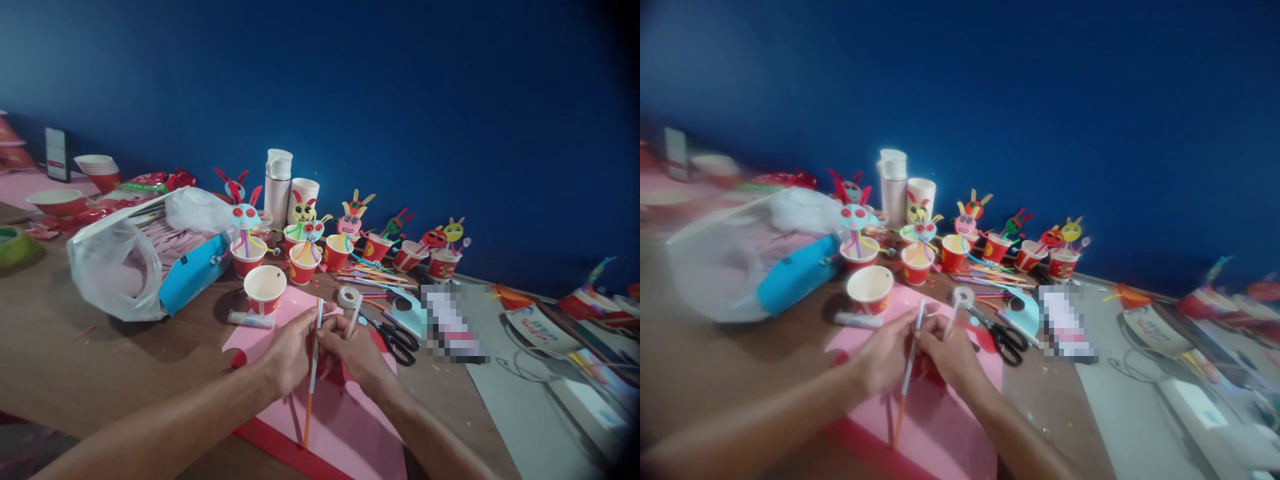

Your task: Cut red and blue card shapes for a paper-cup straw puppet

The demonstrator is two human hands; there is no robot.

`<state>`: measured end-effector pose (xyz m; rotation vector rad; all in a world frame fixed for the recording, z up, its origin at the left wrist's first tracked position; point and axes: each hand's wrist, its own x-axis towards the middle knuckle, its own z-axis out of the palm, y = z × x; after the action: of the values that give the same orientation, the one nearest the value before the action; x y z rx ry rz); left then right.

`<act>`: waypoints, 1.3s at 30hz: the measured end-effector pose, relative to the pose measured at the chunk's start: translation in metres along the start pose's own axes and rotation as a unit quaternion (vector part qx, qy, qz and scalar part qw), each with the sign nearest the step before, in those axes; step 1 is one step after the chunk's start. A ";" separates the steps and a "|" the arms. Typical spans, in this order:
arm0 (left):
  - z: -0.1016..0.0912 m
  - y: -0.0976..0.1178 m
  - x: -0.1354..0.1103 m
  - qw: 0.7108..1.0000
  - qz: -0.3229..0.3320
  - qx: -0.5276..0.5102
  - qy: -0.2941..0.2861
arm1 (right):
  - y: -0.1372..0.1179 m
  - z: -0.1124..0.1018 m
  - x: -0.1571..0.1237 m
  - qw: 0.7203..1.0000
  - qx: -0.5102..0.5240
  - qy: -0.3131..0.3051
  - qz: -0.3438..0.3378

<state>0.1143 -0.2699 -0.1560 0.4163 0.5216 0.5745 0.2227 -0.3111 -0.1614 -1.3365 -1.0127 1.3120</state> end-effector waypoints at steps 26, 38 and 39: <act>-0.004 0.000 0.002 0.999 0.028 0.032 -0.022 | 0.002 -0.009 0.003 0.999 -0.012 -0.014 0.041; -0.009 0.011 0.003 0.997 0.060 0.043 0.018 | -0.023 -0.033 0.000 0.984 0.172 -0.034 -0.042; -0.010 0.012 0.003 0.997 0.054 0.049 0.031 | -0.024 -0.035 0.000 0.983 0.174 -0.027 -0.048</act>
<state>0.1064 -0.2569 -0.1590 0.5234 0.5906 0.6700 0.2594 -0.3094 -0.1397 -0.9804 -0.8260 1.3831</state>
